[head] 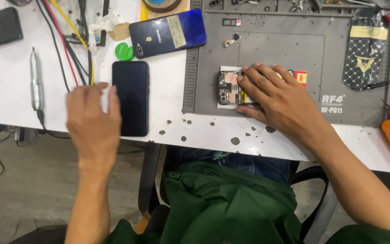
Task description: Testing a mobile phone battery with a multimeter and then installing it into the phone's internal frame.
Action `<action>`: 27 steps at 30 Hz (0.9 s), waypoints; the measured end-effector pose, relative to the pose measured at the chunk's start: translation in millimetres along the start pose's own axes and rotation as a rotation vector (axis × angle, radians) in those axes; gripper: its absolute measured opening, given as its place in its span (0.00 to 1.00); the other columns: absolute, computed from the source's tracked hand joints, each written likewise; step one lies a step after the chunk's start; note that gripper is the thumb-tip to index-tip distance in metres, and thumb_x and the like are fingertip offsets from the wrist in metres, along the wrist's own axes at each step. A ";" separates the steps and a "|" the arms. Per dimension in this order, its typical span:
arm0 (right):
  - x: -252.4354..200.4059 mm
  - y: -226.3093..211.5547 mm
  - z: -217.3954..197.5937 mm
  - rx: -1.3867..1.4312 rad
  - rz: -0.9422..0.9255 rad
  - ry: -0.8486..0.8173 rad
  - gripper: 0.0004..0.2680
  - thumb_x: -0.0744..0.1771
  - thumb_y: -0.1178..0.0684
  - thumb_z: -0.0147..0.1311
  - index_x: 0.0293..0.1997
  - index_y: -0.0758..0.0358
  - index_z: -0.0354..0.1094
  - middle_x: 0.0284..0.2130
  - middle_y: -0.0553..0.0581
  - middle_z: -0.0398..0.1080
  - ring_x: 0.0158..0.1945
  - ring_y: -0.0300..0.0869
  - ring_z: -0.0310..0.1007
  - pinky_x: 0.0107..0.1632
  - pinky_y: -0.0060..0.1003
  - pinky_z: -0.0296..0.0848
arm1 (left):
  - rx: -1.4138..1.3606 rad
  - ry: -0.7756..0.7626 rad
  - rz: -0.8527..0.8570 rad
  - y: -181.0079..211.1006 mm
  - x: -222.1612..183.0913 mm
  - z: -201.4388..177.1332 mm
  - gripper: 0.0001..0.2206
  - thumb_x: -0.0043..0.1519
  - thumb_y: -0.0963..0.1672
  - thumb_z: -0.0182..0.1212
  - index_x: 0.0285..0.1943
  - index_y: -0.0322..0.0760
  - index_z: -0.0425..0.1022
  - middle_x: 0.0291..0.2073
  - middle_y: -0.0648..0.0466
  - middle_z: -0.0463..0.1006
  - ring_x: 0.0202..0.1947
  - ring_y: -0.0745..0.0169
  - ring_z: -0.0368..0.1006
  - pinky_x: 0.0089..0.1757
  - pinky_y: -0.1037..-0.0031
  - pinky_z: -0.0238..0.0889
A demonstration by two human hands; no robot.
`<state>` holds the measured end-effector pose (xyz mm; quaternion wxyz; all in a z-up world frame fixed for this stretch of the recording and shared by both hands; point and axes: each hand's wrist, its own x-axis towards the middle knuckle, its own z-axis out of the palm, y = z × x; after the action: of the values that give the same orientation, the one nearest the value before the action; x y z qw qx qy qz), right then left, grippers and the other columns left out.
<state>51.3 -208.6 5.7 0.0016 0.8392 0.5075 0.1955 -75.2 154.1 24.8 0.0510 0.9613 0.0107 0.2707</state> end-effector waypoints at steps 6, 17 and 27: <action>-5.1 -6.7 4.2 -0.001 0.030 0.041 0.20 0.71 0.36 0.54 0.64 0.59 0.69 0.63 0.57 0.71 0.65 0.50 0.71 0.67 0.46 0.69 | 0.136 -0.476 -0.476 -55.3 -17.4 -14.7 0.16 0.65 0.50 0.70 0.49 0.32 0.82 0.34 0.51 0.82 0.37 0.41 0.77 0.38 0.52 0.68; 17.0 -53.6 -20.9 0.425 0.318 -0.111 0.35 0.67 0.31 0.53 0.80 0.53 0.37 0.78 0.62 0.37 0.80 0.52 0.36 0.79 0.57 0.37 | -0.978 -0.584 -0.902 -12.9 18.7 -74.5 0.10 0.68 0.39 0.52 0.54 0.30 0.77 0.19 0.53 0.62 0.20 0.64 0.57 0.28 0.74 0.53; 129.6 -183.7 -14.1 1.802 0.176 0.095 0.14 0.69 0.51 0.57 0.62 0.54 0.64 0.54 0.51 0.67 0.60 0.40 0.70 0.69 0.36 0.68 | -1.860 -0.176 -0.944 14.5 25.2 -91.5 0.23 0.62 0.38 0.55 0.69 0.27 0.66 0.47 0.43 0.77 0.42 0.50 0.77 0.37 0.72 0.75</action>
<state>-56.7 -11.8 24.1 -0.6916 0.5494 0.4018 -0.2418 -101.6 149.3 117.0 0.8714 0.4574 0.1688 0.0540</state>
